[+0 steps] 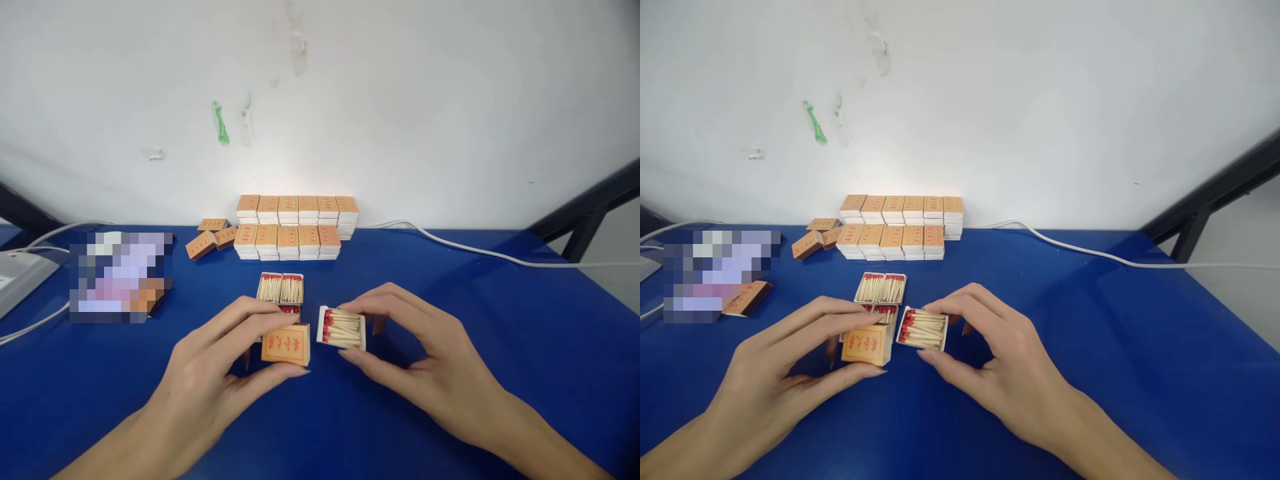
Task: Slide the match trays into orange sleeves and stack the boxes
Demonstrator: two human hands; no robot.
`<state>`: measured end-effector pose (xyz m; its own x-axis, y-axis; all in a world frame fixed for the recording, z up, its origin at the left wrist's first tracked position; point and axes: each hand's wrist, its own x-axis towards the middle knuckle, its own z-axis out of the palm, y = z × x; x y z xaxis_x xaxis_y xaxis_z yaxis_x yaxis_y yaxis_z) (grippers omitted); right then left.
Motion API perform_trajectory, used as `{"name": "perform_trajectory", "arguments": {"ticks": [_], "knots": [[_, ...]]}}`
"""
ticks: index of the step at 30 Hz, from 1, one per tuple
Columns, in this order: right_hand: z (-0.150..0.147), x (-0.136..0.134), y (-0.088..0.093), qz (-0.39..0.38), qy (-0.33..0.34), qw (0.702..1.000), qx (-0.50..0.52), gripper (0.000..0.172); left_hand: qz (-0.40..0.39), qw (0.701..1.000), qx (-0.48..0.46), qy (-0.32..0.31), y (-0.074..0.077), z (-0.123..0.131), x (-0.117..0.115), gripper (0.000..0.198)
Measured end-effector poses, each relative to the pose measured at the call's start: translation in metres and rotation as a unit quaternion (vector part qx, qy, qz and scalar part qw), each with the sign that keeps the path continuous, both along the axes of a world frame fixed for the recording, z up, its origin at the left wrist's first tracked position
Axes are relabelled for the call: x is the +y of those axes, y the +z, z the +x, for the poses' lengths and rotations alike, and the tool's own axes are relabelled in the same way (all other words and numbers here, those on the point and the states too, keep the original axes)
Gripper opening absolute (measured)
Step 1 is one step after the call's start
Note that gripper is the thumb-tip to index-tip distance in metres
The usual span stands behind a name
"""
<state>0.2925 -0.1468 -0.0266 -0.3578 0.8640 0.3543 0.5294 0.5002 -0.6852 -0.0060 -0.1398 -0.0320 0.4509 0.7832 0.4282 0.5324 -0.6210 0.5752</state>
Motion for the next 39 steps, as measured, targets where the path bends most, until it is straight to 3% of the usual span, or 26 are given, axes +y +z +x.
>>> {"name": "perform_trajectory", "arguments": {"ticks": [7,19,39], "knots": [[-0.008,-0.004,-0.002,0.045,0.043,0.998,0.03,0.033,-0.037,0.999,-0.032,-0.013,-0.002,0.004,0.002,0.034],[0.0,-0.004,-0.007,0.063,0.081,0.995,-0.003,0.034,0.011,0.999,-0.002,-0.038,-0.005,0.001,0.0,0.038],[-0.011,-0.013,-0.007,0.08,0.091,0.993,0.012,0.036,-0.003,0.998,0.009,-0.066,-0.007,0.003,-0.007,0.045]]}}
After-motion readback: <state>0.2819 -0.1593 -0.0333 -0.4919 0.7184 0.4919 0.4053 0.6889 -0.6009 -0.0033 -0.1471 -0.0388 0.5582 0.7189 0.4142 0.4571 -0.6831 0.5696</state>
